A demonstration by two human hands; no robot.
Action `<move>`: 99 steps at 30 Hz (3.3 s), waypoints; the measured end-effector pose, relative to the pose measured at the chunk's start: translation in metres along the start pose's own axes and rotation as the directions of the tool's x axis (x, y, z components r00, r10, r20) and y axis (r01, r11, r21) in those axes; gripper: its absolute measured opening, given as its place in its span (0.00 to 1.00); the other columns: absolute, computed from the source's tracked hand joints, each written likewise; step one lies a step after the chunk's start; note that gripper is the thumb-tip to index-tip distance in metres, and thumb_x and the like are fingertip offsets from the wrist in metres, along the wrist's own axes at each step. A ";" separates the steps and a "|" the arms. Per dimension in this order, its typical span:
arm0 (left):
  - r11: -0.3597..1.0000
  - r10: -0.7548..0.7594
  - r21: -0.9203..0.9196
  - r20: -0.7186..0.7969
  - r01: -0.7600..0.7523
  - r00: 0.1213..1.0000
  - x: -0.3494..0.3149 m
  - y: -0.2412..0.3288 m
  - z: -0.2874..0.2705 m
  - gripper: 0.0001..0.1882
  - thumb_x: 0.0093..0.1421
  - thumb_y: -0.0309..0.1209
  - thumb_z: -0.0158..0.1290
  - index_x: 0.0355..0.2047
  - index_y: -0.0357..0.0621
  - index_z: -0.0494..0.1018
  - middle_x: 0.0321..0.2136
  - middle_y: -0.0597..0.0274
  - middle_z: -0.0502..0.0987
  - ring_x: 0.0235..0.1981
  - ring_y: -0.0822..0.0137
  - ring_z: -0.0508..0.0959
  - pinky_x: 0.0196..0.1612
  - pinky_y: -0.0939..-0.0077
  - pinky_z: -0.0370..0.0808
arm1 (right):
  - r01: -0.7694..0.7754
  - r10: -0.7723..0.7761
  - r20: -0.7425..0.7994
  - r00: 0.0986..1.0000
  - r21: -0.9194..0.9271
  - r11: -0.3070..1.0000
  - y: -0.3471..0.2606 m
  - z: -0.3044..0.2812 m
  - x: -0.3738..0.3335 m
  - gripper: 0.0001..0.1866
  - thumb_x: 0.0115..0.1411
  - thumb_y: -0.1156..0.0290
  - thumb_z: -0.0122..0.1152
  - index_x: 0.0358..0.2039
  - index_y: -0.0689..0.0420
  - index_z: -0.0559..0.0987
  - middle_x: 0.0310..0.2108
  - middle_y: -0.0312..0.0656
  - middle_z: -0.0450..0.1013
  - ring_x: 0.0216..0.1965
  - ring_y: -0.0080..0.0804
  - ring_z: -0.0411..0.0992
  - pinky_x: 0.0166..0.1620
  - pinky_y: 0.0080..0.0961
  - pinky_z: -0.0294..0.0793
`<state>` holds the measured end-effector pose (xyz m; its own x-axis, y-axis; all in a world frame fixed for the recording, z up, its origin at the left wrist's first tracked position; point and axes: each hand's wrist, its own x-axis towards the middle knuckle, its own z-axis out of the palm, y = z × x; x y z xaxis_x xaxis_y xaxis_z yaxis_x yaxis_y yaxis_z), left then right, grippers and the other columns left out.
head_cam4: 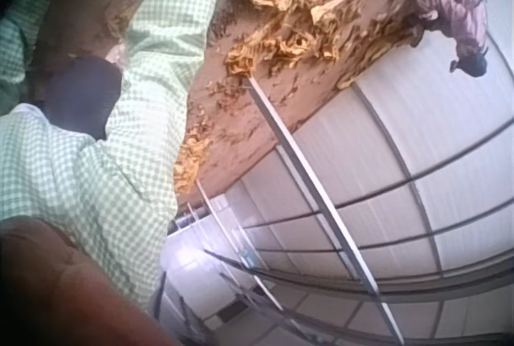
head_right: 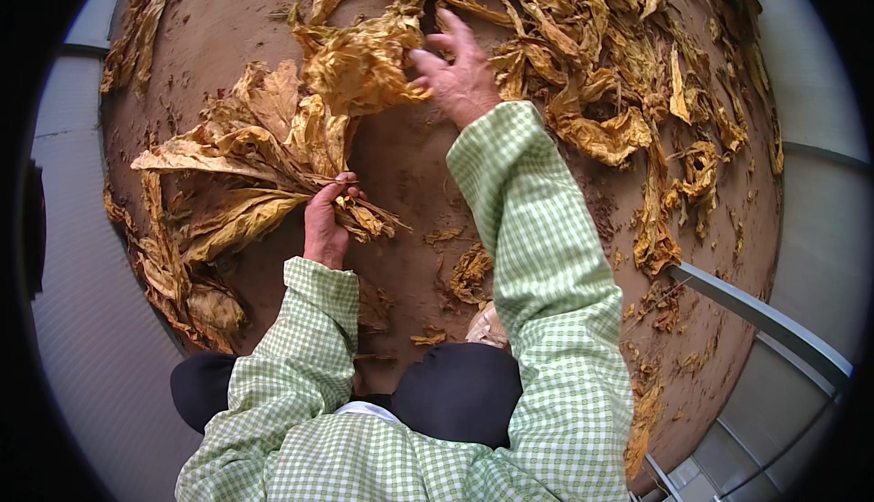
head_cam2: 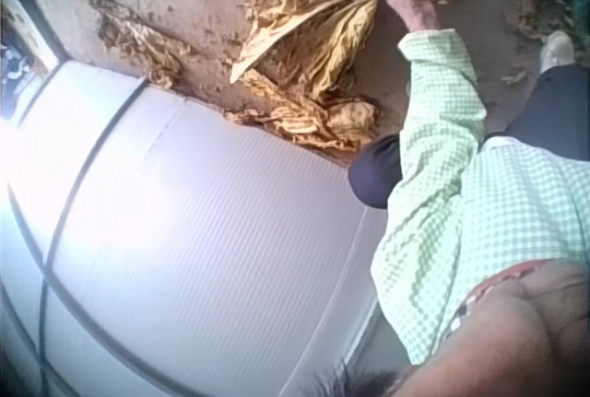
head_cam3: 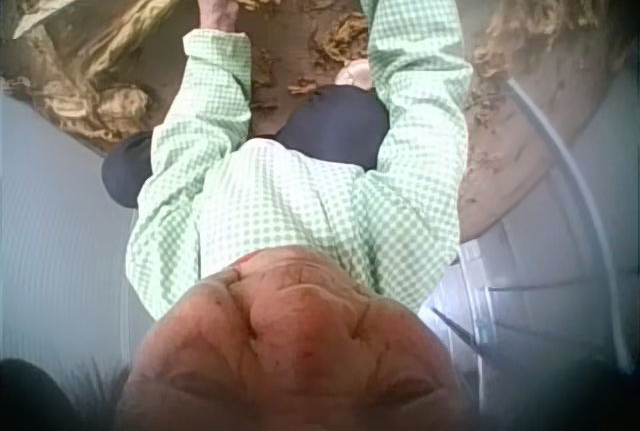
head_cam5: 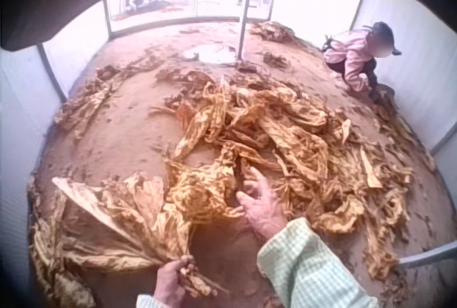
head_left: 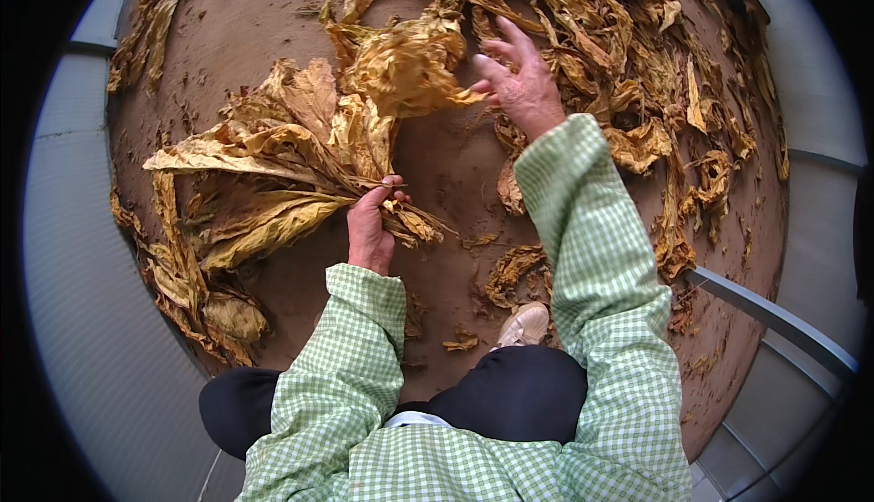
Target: The person stands inside a large rotating drum and repeatedly picks up dried tobacco leaves, separates them by hand, and tosses them back into the drum. The person handles the leaves one at a time or in small bunches, turning and shaking them to separate pieces.
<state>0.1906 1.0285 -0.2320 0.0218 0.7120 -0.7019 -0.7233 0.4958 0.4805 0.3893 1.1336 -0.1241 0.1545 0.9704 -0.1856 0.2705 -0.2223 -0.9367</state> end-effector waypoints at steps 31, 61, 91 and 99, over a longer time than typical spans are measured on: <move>0.944 -0.062 0.330 0.135 0.014 0.989 -0.026 0.001 -0.017 0.06 0.52 0.26 0.55 0.30 0.36 0.75 0.25 0.62 0.77 0.30 0.69 0.75 0.38 0.75 0.70 | -0.238 0.239 0.322 0.916 -0.041 0.970 0.081 0.085 -0.030 0.31 0.54 0.48 0.55 0.41 0.69 0.72 0.28 0.52 0.74 0.35 0.40 0.74 0.40 0.30 0.73; 0.944 0.269 0.173 0.092 -0.282 0.959 -0.023 0.032 -0.002 0.07 0.54 0.20 0.51 0.34 0.37 0.72 0.29 0.60 0.76 0.29 0.68 0.75 0.36 0.75 0.74 | -0.225 0.148 -0.233 0.961 -0.348 0.910 0.113 -0.097 -0.036 0.15 0.51 0.83 0.53 0.38 0.53 0.77 0.32 0.39 0.73 0.24 0.20 0.68 0.24 0.12 0.73; 0.920 0.070 0.369 0.177 -0.132 0.982 -0.026 0.020 -0.015 0.14 0.48 0.23 0.54 0.38 0.35 0.73 0.33 0.59 0.77 0.29 0.70 0.75 0.39 0.77 0.70 | 0.773 -0.201 0.766 0.611 -0.524 0.358 -0.006 0.026 -0.062 0.09 0.55 0.73 0.55 0.27 0.59 0.64 0.24 0.44 0.67 0.23 0.34 0.68 0.26 0.29 0.71; 0.942 -0.011 0.332 0.202 -0.058 0.979 -0.027 0.011 -0.013 0.10 0.49 0.25 0.55 0.32 0.35 0.75 0.26 0.61 0.77 0.30 0.68 0.76 0.40 0.74 0.69 | 0.699 -0.442 0.543 0.714 -0.593 0.400 0.018 0.055 -0.023 0.02 0.56 0.80 0.48 0.29 0.60 0.66 0.24 0.45 0.67 0.21 0.33 0.71 0.23 0.23 0.76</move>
<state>0.1732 1.0086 -0.2150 0.1691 0.7923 -0.5862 -0.4536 0.5906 0.6674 0.3383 1.1130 -0.1526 -0.5255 0.8423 0.1199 0.7798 0.5333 -0.3279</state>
